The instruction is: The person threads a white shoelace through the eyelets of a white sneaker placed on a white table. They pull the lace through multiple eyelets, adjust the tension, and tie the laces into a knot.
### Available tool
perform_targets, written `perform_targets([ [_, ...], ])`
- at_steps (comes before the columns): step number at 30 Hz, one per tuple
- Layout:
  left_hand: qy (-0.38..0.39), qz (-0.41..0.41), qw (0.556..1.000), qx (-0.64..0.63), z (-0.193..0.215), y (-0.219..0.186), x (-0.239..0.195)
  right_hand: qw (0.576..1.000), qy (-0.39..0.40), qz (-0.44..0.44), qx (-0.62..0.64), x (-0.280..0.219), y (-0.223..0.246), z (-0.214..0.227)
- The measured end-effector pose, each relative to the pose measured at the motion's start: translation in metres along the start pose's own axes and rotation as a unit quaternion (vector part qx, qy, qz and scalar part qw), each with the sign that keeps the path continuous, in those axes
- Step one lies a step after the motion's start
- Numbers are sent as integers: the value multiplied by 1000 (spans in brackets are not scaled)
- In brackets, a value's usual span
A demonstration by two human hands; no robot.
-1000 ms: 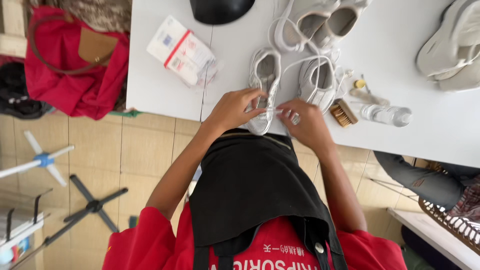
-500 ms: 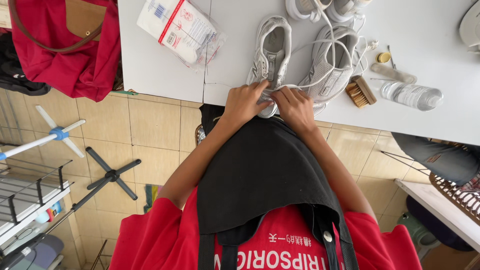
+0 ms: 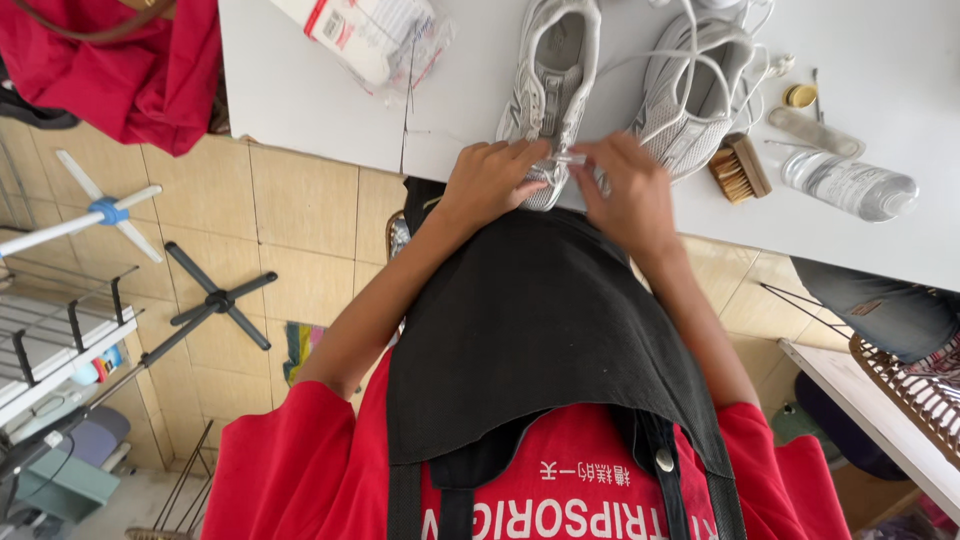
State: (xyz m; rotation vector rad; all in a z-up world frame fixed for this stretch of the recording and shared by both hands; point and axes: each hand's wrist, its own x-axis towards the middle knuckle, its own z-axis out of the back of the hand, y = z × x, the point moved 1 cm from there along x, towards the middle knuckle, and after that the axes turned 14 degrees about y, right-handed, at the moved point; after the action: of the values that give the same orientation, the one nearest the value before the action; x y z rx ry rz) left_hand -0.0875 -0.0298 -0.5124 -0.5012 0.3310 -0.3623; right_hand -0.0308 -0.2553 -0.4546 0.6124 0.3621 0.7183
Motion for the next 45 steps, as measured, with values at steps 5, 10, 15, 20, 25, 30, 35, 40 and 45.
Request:
perform_targets([
  [5, -37, -42, 998, 11, -18, 1, -4, 969, 121, 68, -203, 30, 4, 28],
  [10, -26, -10, 999, -16, -26, -1, -3, 916, 225, 118, -309, 47, -8, 10],
  [15, -54, -21, 998, -25, -20, -7, -5, 937, 289, 74, -183, 65, -3, 36],
  [20, -105, -34, 994, 16, -25, -16, 4, 923, 331, 36, -193, 74, 5, 46],
  [25, -24, 75, 997, 8, -55, -20, 18, 907, 350, 65, -225, 76, 9, 32],
  [30, -27, 134, 990, 33, -58, -30, 18, 862, 271, 144, -403, 76, -6, 9],
  [35, -48, 155, 986, 26, -61, -36, 20, 822, 247, 164, -487, 86, 2, 14],
  [40, -45, 125, 986, -98, -25, -49, 11, 894, 398, 81, -188, 95, 23, 50],
  [45, -78, 140, 986, -46, -38, -48, 9, 905, 359, 114, -198, 92, 12, 48],
])
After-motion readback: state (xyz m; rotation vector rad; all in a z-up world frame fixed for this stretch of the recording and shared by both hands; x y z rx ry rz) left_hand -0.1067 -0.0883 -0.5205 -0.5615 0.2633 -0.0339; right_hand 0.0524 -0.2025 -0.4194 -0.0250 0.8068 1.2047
